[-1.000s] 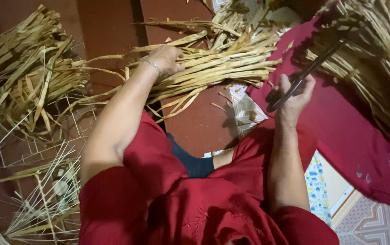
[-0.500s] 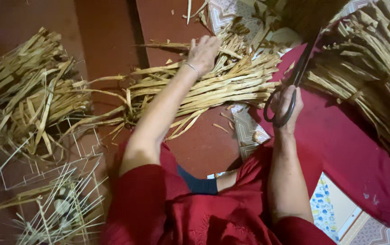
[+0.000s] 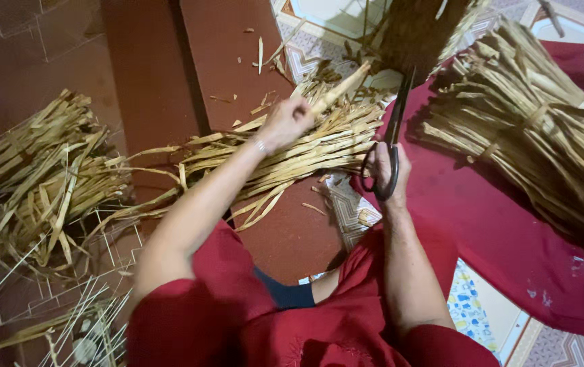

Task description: The person sits on the floor and uses large shears to cut bundles of dried plant stalks into shorter pieces. The cut pieces are gathered into a pile on the floor.

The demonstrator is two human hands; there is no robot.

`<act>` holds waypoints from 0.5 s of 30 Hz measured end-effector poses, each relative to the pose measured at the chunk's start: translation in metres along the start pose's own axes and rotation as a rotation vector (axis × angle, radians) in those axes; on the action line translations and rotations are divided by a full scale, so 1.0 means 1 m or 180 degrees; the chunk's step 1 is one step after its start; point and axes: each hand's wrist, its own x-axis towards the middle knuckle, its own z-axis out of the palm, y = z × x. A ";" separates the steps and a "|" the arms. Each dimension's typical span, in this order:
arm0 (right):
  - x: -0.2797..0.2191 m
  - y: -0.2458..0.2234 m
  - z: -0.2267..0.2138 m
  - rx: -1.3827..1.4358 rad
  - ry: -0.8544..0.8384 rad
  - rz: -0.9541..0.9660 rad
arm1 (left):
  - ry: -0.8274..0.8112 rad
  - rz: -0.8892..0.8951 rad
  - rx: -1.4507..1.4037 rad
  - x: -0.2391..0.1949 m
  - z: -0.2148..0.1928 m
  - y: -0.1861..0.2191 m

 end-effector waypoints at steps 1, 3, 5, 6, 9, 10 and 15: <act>-0.003 -0.005 0.005 0.0241 -0.0016 0.0090 | -0.0091 0.0315 -0.0505 -0.017 0.000 0.006; -0.007 -0.020 0.010 0.0448 -0.0056 0.0085 | -0.0570 0.0074 -0.0437 -0.054 0.005 0.016; -0.014 -0.030 0.013 0.0529 -0.0027 0.0045 | -0.0609 0.0142 -0.0626 -0.084 0.016 0.023; -0.015 -0.032 0.013 0.0497 0.0020 -0.0014 | -0.0650 0.0171 -0.0733 -0.096 0.023 0.025; -0.016 -0.037 0.006 0.0413 0.0236 -0.0131 | -0.0728 -0.0050 -0.0539 -0.111 0.039 0.035; -0.016 -0.038 0.006 0.0398 0.0300 -0.0164 | -0.0901 -0.0183 -0.0231 -0.110 0.040 0.040; -0.017 -0.041 0.004 0.0480 0.0128 -0.0130 | -0.0996 -0.0359 -0.0055 -0.096 0.053 0.065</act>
